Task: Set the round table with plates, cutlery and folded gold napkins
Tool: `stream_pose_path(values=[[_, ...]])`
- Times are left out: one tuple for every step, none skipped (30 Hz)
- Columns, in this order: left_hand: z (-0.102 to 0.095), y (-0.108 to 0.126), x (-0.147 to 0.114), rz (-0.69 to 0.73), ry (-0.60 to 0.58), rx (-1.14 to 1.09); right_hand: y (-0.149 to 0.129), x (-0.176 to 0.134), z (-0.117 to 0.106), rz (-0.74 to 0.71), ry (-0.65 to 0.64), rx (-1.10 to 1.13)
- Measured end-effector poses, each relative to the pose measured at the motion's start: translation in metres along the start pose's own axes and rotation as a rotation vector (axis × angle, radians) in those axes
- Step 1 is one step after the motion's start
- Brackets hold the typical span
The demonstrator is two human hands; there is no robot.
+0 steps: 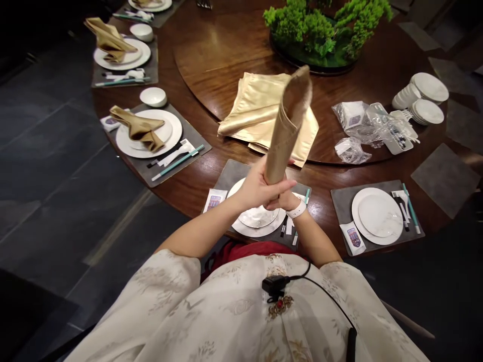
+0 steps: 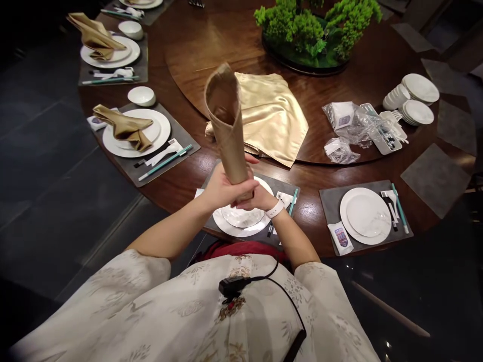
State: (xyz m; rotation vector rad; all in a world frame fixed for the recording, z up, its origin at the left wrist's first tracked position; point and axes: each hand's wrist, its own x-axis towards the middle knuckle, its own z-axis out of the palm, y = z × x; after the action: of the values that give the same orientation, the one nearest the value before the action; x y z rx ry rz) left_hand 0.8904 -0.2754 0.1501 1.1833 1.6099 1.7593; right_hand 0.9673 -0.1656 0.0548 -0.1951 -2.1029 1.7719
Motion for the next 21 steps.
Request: stream_pose_path(values=[[0.001,-0.003,0.001,0.01,0.078,0.019,-0.003,-0.001,0.001,-0.006,-0.066,0.046],[0.001,-0.006,0.001,0.02,0.152,0.044,-0.006,-0.003,0.003,-0.008,-0.091,0.088],[0.002,-0.01,0.002,0.026,0.217,0.072,-0.008,-0.004,0.004,-0.01,-0.079,0.095],[0.002,-0.013,0.002,0.029,0.264,0.099,-0.01,-0.005,0.006,-0.017,-0.048,0.074],[0.002,-0.016,0.003,0.029,0.292,0.122,-0.012,-0.006,0.007,-0.027,-0.025,0.038],[0.002,-0.018,0.003,0.027,0.301,0.137,-0.012,-0.007,0.008,-0.037,-0.014,-0.001],[0.002,-0.019,0.003,0.025,0.297,0.139,-0.012,-0.007,0.009,-0.045,-0.011,-0.034],[0.002,-0.019,0.003,0.023,0.285,0.128,-0.01,-0.008,0.01,-0.046,-0.01,-0.063],[0.001,-0.018,0.004,0.025,0.269,0.108,-0.006,-0.008,0.011,-0.039,-0.008,-0.09],[0.0,-0.015,0.004,0.029,0.256,0.084,-0.001,-0.009,0.013,-0.024,-0.002,-0.118],[-0.002,-0.012,0.006,0.037,0.243,0.065,0.005,-0.01,0.015,-0.001,0.008,-0.147],[-0.004,-0.009,0.007,0.048,0.228,0.054,0.012,-0.011,0.017,0.027,0.019,-0.177],[-0.006,-0.006,0.008,0.059,0.208,0.051,0.02,-0.013,0.02,0.058,0.034,-0.205],[-0.009,-0.003,0.009,0.068,0.18,0.053,0.029,-0.015,0.024,0.087,0.048,-0.229],[-0.012,-0.001,0.009,0.073,0.145,0.056,0.039,-0.017,0.027,0.115,0.057,-0.248],[-0.016,-0.001,0.009,0.074,0.112,0.054,0.048,-0.02,0.031,0.14,0.061,-0.263],[-0.019,-0.001,0.008,0.072,0.092,0.049,0.057,-0.023,0.035,0.163,0.061,-0.276],[-0.023,-0.002,0.006,0.069,0.091,0.044,0.065,-0.026,0.038,0.184,0.058,-0.288],[-0.027,-0.005,0.004,0.066,0.113,0.042,0.073,-0.029,0.042,0.201,0.056,-0.301],[-0.032,-0.008,0.001,0.066,0.155,0.045,0.08,-0.031,0.045,0.21,0.055,-0.312],[-0.037,-0.013,-0.003,0.068,0.21,0.055,0.087,-0.034,0.049,0.212,0.055,-0.324]])
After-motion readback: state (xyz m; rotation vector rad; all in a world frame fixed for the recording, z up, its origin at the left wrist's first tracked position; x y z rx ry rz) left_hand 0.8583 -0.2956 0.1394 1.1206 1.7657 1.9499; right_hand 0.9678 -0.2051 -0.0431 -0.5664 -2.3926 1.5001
